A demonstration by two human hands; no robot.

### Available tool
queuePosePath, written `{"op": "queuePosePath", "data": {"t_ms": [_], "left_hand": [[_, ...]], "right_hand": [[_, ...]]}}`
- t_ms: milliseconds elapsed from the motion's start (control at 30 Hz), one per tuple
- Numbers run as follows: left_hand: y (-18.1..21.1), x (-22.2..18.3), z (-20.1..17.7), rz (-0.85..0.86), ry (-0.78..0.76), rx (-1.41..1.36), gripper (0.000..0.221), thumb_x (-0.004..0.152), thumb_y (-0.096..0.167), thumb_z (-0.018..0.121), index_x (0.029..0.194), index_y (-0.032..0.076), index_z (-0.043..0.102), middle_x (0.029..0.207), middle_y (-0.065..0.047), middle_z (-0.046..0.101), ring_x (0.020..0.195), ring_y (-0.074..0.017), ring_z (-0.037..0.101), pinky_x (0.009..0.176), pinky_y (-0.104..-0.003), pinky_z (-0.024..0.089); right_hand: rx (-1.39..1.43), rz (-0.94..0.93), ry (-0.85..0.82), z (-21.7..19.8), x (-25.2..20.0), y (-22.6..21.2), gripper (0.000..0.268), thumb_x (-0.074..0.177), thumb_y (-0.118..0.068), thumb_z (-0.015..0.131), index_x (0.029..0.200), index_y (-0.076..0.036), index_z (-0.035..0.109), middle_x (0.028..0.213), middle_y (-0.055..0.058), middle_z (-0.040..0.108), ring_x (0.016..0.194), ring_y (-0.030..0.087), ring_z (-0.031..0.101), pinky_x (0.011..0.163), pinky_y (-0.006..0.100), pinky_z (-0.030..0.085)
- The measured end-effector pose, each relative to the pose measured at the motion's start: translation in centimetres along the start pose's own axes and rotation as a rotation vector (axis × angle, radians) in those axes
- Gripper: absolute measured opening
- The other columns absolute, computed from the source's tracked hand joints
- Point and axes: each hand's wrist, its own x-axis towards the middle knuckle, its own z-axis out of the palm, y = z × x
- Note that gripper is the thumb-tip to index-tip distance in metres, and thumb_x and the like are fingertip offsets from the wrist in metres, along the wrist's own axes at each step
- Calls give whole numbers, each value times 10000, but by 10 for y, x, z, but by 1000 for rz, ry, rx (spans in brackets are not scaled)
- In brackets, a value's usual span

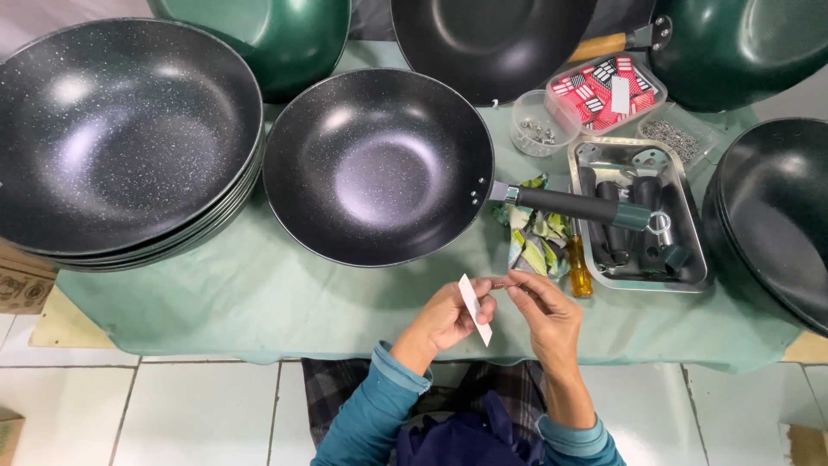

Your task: Assembling handles and brackets onto various frying pans and woks using a screwdriver and screws.

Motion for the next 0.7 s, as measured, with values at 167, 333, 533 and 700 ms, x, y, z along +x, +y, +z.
{"op": "queuePosePath", "data": {"t_ms": [167, 333, 533, 700], "left_hand": [[-3, 4, -6, 13, 36, 69, 311, 978, 234, 728, 1183, 3, 689, 642, -110, 658, 514, -168, 661, 388, -179, 397], [-10, 8, -6, 48, 46, 112, 209, 952, 165, 771, 1033, -11, 694, 641, -142, 668, 500, -189, 677, 384, -174, 389], [-1, 4, 4, 92, 65, 184, 196, 940, 166, 790, 1000, 6, 693, 630, -149, 670, 482, -200, 663, 372, -173, 371], [5, 0, 5, 149, 72, 355, 172, 940, 142, 759, 962, -8, 677, 612, -157, 646, 479, -192, 645, 375, -186, 367]], "right_hand": [[-60, -40, 0, 4, 2, -7, 224, 854, 131, 732, 1077, 117, 740, 937, 229, 751, 881, 265, 730, 822, 400, 599], [-177, -84, -30, 2, 3, -8, 222, 875, 97, 733, 1094, 77, 759, 926, 187, 759, 852, 227, 699, 813, 385, 578], [-317, -69, -87, -7, 4, -8, 195, 879, 18, 768, 1070, -2, 800, 987, 161, 748, 939, 240, 712, 869, 414, 569], [-481, -139, -120, -12, 3, -2, 194, 831, -81, 835, 1024, -102, 833, 1099, 133, 698, 977, 266, 652, 890, 389, 549]]}}
